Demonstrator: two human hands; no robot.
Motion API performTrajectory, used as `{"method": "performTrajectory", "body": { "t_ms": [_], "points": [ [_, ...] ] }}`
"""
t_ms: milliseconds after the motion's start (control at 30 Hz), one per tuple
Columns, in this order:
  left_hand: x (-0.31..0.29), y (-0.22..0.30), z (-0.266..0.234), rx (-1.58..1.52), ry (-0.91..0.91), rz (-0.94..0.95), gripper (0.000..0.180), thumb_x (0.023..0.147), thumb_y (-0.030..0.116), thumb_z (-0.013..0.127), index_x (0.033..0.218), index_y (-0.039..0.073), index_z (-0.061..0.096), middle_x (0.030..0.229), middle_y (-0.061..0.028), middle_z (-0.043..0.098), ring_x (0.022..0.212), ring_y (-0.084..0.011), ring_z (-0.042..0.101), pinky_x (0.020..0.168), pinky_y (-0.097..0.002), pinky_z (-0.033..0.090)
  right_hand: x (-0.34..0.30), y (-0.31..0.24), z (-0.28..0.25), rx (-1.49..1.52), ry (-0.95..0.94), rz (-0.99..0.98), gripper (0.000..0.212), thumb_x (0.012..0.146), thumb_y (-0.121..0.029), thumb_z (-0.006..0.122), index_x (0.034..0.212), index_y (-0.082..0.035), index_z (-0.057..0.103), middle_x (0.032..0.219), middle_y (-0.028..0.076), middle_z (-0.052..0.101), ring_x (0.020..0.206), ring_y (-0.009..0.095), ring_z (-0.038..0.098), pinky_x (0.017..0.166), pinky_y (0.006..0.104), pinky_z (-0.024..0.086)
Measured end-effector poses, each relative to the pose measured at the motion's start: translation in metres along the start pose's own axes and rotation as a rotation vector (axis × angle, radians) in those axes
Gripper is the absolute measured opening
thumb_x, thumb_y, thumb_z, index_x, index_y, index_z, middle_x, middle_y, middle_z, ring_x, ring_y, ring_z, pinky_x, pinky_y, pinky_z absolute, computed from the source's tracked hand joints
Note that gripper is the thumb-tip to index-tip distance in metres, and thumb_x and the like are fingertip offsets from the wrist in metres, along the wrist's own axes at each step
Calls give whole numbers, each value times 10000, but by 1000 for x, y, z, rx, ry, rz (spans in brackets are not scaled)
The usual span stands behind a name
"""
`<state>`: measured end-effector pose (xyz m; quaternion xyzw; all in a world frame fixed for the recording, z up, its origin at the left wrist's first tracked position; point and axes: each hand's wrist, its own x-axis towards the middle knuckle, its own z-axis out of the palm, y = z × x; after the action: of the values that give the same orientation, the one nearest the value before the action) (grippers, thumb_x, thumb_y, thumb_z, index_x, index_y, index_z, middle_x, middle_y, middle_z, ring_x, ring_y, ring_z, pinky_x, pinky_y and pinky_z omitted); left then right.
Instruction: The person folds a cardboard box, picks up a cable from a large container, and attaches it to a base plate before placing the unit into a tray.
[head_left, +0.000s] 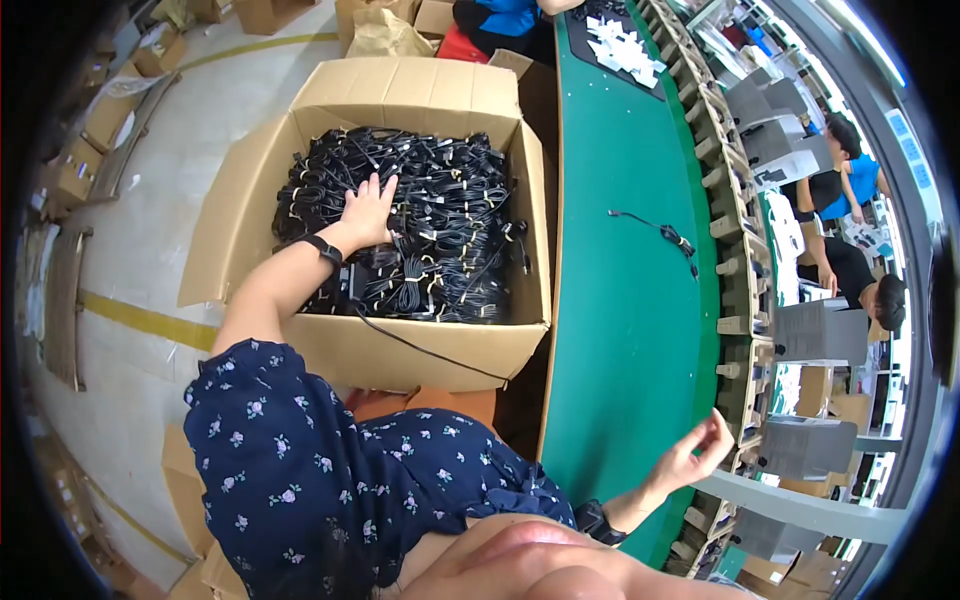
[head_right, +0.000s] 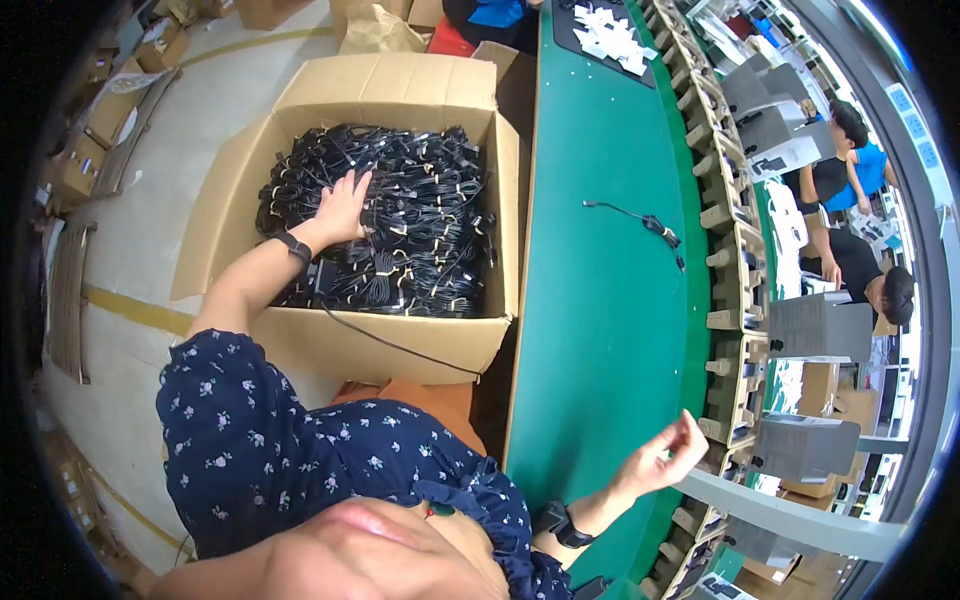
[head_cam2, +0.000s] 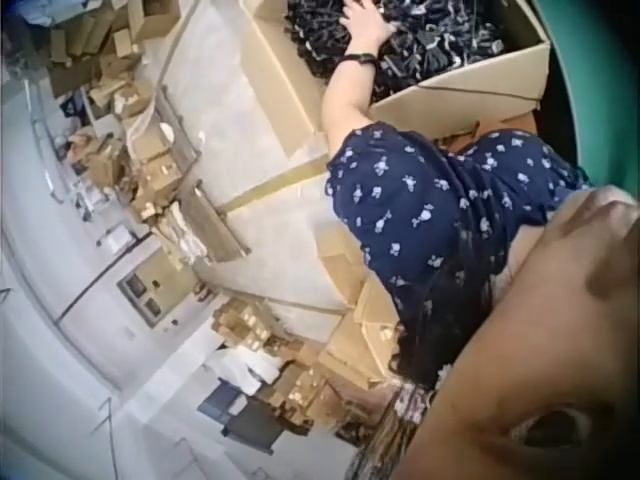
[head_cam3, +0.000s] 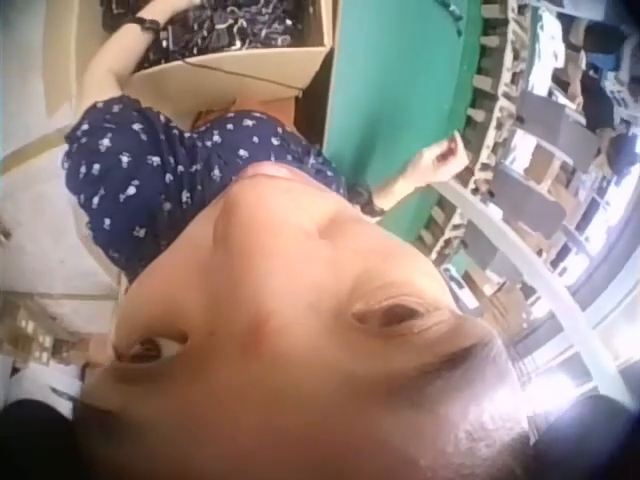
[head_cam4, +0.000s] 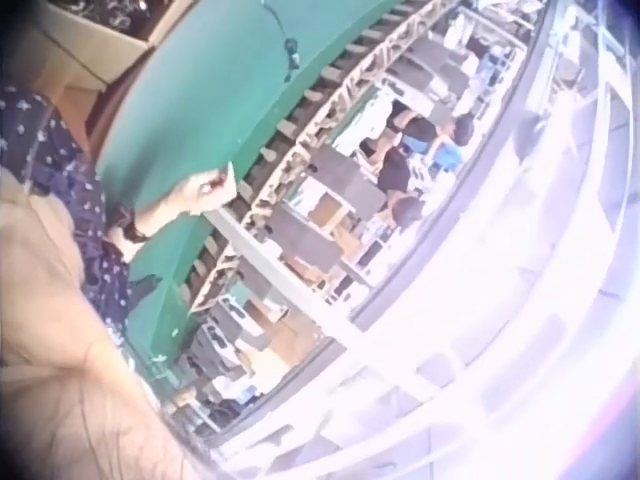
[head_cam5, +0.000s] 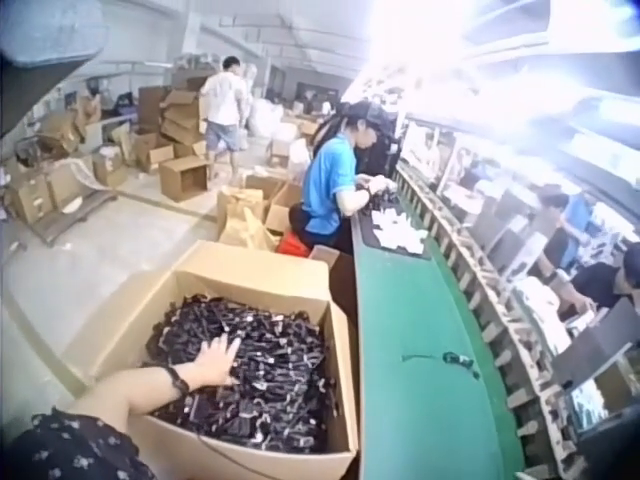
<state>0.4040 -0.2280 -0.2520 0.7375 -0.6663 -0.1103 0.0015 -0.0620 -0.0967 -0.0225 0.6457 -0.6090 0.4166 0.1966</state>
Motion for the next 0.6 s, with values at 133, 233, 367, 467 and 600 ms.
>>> {"method": "performTrajectory", "body": {
  "t_ms": [133, 233, 367, 467, 600],
  "points": [
    [4, 4, -7, -29, 13, -33, 1065, 612, 571, 718, 1396, 78, 191, 1369, -282, 272, 1189, -401, 397, 943, -504, 367, -7, -6, 7, 112, -167, 49, 138, 872, -4, 525, 983, -32, 603, 841, 23, 533, 674, 103, 448, 562, 219, 364],
    [3, 1, -5, -129, 165, -66, 832, 680, 568, 660, 1279, 76, 358, 1194, -216, 499, 1028, -344, 546, 835, -434, 456, -12, -7, 5, 174, -313, 45, 185, 826, 69, 523, 964, -34, 591, 849, 54, 529, 680, 130, 465, 563, 227, 381],
    [-4, -4, -9, -318, 301, -181, 584, 719, 502, 650, 1129, 134, 458, 893, -139, 646, 853, -324, 622, 712, -422, 485, -31, -1, -2, 309, -471, 75, 169, 824, 70, 523, 931, -36, 598, 796, 76, 553, 683, 148, 548, 573, 239, 442],
    [-10, 3, -23, -452, 290, -345, 588, 696, 521, 660, 1111, 153, 466, 892, -143, 648, 877, -351, 610, 737, -440, 465, -53, 16, -17, 337, -508, 135, 146, 865, 43, 493, 946, -29, 590, 791, 38, 545, 692, 91, 514, 565, 202, 388],
    [-21, 1, -34, -601, 316, -433, 598, 669, 527, 689, 1090, 151, 492, 998, -141, 630, 962, -320, 595, 772, -411, 462, -79, 40, -28, 371, -550, 274, 120, 872, 12, 505, 939, -29, 596, 762, 30, 556, 643, 85, 520, 536, 203, 391]
  ]
}}
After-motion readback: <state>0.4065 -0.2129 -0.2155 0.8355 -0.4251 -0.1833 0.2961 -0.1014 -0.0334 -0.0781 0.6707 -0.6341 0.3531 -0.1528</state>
